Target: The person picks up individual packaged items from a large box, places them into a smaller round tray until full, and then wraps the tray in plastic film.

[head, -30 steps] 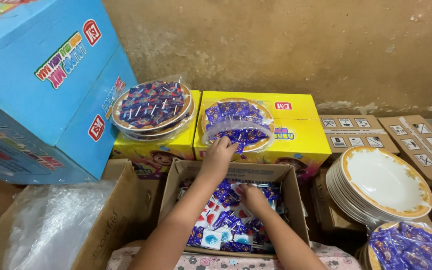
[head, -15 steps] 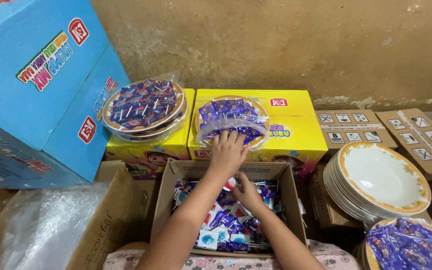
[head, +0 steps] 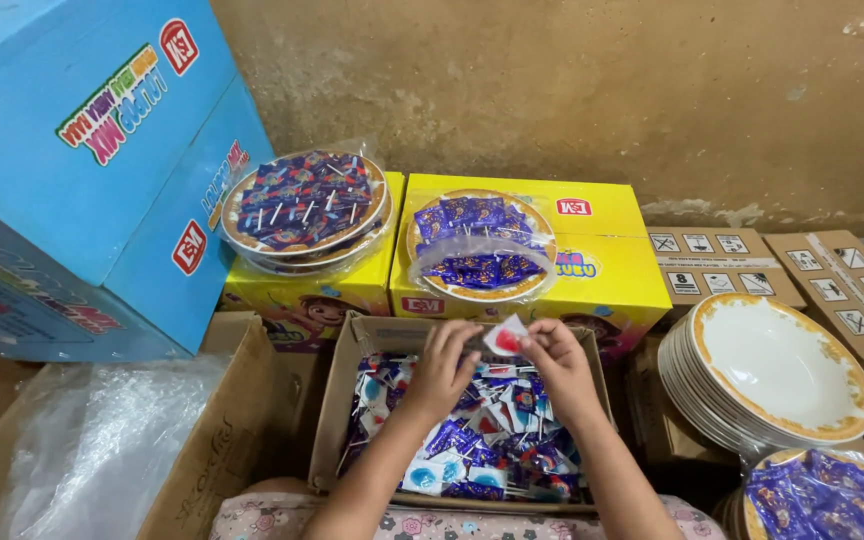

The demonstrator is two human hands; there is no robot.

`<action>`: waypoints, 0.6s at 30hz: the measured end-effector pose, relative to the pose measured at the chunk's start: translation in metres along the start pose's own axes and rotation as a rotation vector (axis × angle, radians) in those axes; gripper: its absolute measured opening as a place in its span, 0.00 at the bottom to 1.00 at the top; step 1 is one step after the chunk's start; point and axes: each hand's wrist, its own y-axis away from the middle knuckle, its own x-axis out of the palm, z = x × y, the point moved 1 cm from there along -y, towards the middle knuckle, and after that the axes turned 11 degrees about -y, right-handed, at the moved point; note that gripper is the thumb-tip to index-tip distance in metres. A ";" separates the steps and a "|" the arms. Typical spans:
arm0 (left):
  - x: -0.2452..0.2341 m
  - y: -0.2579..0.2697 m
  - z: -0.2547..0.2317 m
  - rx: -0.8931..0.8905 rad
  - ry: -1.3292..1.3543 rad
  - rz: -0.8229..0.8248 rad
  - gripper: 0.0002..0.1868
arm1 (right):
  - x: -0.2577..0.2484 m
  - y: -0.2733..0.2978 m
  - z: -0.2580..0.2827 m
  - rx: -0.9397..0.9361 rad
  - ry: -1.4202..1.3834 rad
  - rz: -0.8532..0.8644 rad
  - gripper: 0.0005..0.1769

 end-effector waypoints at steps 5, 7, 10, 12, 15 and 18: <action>0.010 0.037 -0.023 -0.303 0.247 0.149 0.26 | 0.014 0.013 -0.017 0.120 0.537 0.253 0.22; 0.010 0.038 -0.017 -0.321 0.237 0.074 0.21 | 0.020 0.016 -0.018 0.082 0.684 0.332 0.32; -0.012 0.033 -0.026 -0.290 0.187 0.165 0.18 | 0.023 0.015 -0.011 -0.136 0.867 0.472 0.07; -0.016 0.038 -0.031 -0.401 0.232 0.213 0.28 | 0.020 0.008 -0.005 -0.356 0.915 0.381 0.15; -0.013 0.042 -0.033 -0.541 0.352 0.173 0.31 | 0.010 -0.009 0.015 -0.695 0.847 0.213 0.09; -0.005 0.046 -0.019 -0.397 0.211 0.051 0.24 | -0.001 -0.037 0.025 -0.942 0.926 0.086 0.09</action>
